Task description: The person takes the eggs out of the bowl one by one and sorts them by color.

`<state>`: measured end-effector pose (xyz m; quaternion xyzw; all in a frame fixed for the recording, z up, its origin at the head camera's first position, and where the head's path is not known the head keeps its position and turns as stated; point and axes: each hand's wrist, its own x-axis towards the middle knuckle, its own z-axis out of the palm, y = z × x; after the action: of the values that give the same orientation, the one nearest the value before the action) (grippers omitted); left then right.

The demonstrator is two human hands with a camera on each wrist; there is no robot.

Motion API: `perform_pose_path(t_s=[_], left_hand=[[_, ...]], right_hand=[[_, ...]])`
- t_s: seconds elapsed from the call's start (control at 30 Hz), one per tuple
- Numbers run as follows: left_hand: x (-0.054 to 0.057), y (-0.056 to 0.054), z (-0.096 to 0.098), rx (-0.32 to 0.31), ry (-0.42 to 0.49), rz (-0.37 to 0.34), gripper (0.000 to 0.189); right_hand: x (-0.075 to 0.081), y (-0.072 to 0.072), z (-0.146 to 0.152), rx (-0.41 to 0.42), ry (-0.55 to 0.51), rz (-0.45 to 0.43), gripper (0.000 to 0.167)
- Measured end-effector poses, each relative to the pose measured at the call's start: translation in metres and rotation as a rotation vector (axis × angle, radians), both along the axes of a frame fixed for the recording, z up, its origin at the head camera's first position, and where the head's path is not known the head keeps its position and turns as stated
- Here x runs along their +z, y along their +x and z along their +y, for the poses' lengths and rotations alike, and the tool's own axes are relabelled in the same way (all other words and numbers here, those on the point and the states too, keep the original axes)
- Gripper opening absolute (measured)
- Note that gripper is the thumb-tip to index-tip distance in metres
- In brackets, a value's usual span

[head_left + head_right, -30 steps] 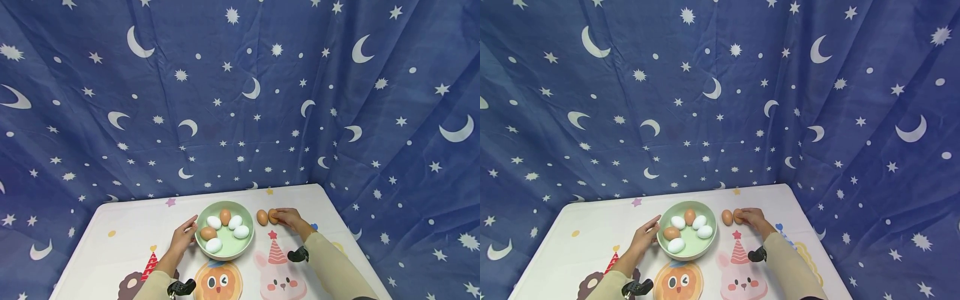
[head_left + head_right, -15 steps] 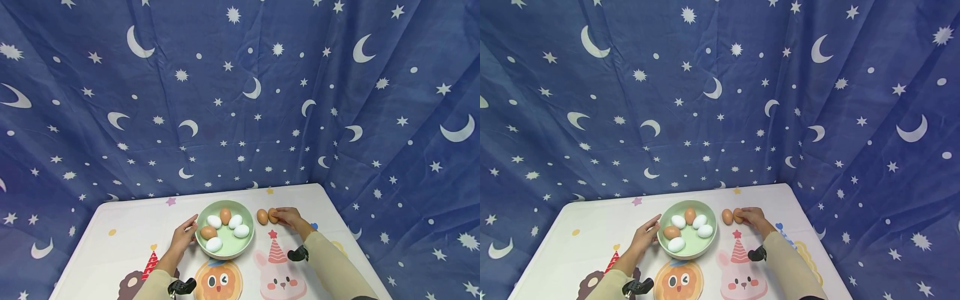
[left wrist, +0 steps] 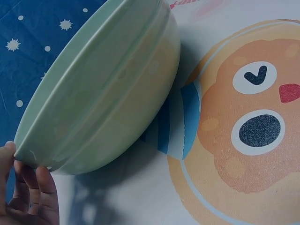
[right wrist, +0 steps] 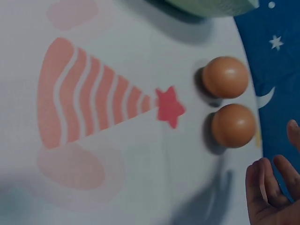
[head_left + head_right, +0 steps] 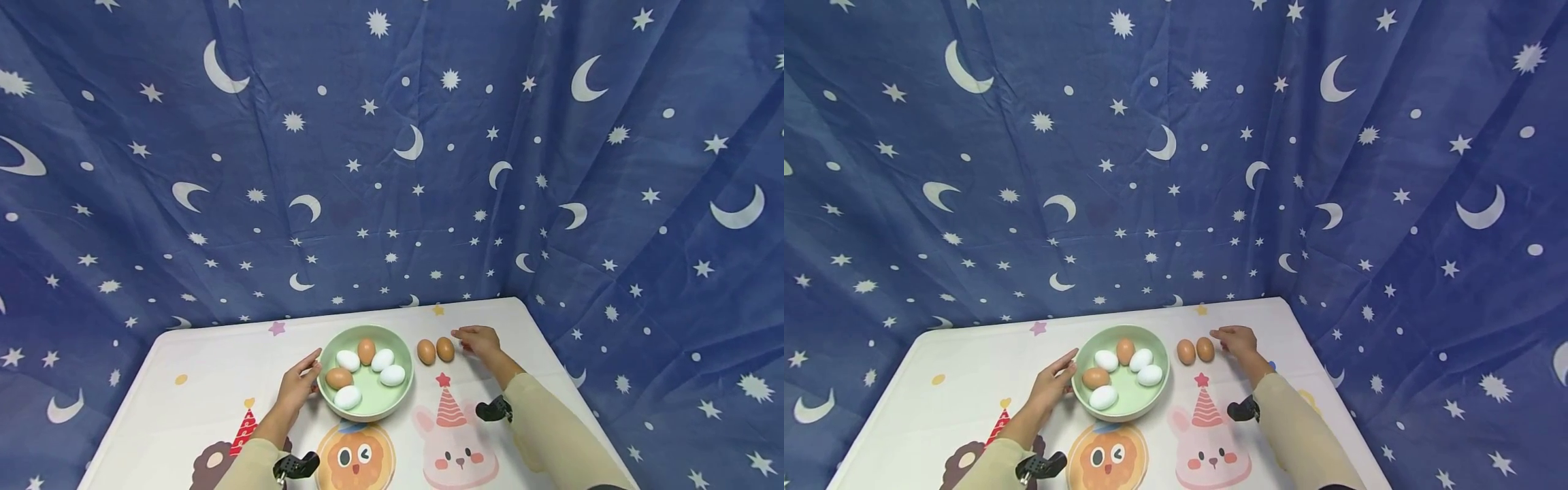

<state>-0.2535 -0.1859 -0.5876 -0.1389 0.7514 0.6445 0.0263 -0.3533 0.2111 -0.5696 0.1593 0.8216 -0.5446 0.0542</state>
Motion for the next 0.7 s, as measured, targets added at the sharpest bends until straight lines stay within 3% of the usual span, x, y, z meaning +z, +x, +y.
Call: perform_pose_path(t_s=[0.3, 0.57, 0.7], left_hand=[[0.002, 0.002, -0.001, 0.000, 0.008, -0.006, 0.043], [0.002, 0.003, 0.001, 0.004, 0.007, -0.011, 0.043], [0.002, 0.005, 0.002, 0.008, 0.005, -0.015, 0.043]], right_hand=[[0.026, -0.001, -0.022, 0.039, 0.081, 0.093, 0.042], [0.049, 0.015, -0.087, 0.126, -0.004, 0.229, 0.035], [0.047, 0.022, -0.120, 0.151, -0.045, 0.242, 0.036]])
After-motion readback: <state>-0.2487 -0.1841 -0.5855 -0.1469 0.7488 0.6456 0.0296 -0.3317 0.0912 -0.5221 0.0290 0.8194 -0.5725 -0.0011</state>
